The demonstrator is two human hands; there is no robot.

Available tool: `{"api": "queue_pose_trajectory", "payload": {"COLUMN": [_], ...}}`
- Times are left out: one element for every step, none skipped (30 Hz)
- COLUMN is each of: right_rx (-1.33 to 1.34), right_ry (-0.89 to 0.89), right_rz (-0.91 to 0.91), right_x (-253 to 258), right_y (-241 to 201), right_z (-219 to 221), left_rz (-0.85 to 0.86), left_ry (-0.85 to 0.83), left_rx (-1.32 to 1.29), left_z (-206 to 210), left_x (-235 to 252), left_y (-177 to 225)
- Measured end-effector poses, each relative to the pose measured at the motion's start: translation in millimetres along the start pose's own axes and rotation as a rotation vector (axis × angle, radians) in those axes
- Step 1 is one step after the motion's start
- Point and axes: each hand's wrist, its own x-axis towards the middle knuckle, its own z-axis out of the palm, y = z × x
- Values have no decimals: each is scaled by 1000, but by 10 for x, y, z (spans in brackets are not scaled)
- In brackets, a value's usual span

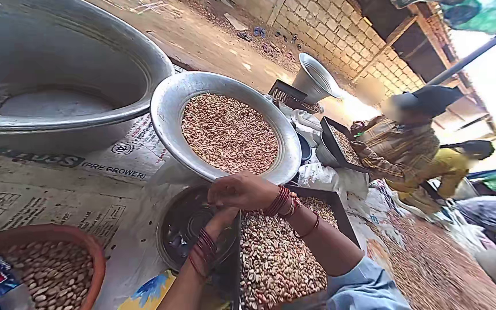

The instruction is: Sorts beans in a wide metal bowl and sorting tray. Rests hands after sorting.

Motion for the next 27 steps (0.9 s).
{"api": "queue_pose_trajectory", "payload": {"right_rx": [93, 176, 234, 258, 256, 258, 252, 221, 168, 129, 127, 161, 224, 287, 340, 369, 378, 372, 367, 368, 374, 392, 411, 427, 430, 406, 372], "right_ry": [46, 121, 216, 315, 428, 554, 687, 813, 895, 957, 1024, 1097, 1175, 1255, 1327, 1380, 1412, 1442, 1462, 1477, 1494, 1517, 1535, 1537, 1529, 1518, 1504], "right_rz": [77, 161, 273, 409, 546, 681, 812, 945, 1070, 1174, 1242, 1278, 1290, 1278, 1251, 1221, 1196, 1169, 1140, 1117, 1097, 1080, 1069, 1059, 1051, 1053, 1061], "right_x": [-231, -500, -793, -1106, -1442, -1788, -2130, -2478, -2843, -3210, -3555, -3836, -4054, -4218, -4329, -4405, -4456, -4487, -4503, -4499, -4486, -4468, -4447, -4423, -4397, -4368, -4341], "right_y": [110, 220, 309, 375, 435, 471, 495, 528, 583, 649, 702, 697, 648, 587, 504, 417, 332, 255, 173, 82, -6, -80, -128, -158, -170, -166, -160], "right_z": [-17, -30, -44, -69, -83, -85, -80, -54, -16, 51, 148, 265, 387, 517, 648, 761, 855, 943, 1030, 1113, 1191, 1262, 1315, 1351, 1382, 1415, 1447], "left_rz": [76, 87, 71, 55, 48, 49, 39, 33, 32, 41, 68, 128, 208, 285, 377, 468, 541, 599, 655, 718, 781, 844, 907, 963, 1014, 1063, 1102], "left_ry": [10, 9, 15, 33, 56, 78, 107, 139, 163, 196, 224, 249, 283, 309, 327, 328, 315, 277, 216, 140, 42, -80, -223, -368, -503, -621, -722], "left_rx": [-35, -66, -86, -97, -103, -100, -89, -65, -14, 71, 171, 280, 383, 462, 515, 558, 604, 641, 662, 668, 642, 593, 535, 487, 468, 475, 503], "left_z": [25, 45, 55, 62, 71, 84, 92, 97, 94, 83, 59, 16, -18, -32, -6, 64, 184, 360, 577, 833, 1116, 1407, 1691, 1950, 2167, 2333, 2453], "left_x": [135, 228, 283, 313, 317, 306, 291, 293, 311, 331, 352, 391, 432, 438, 389, 284, 122, -121, -402, -706, -1011, -1292, -1555, -1796, -2007, -2181, -2313], "left_y": [-266, -422, -493, -517, -522, -515, -501, -496, -492, -510, -549, -617, -694, -738, -739, -703, -620, -480, -332, -215, -150, -158, -222, -321, -428, -522, -594]}}
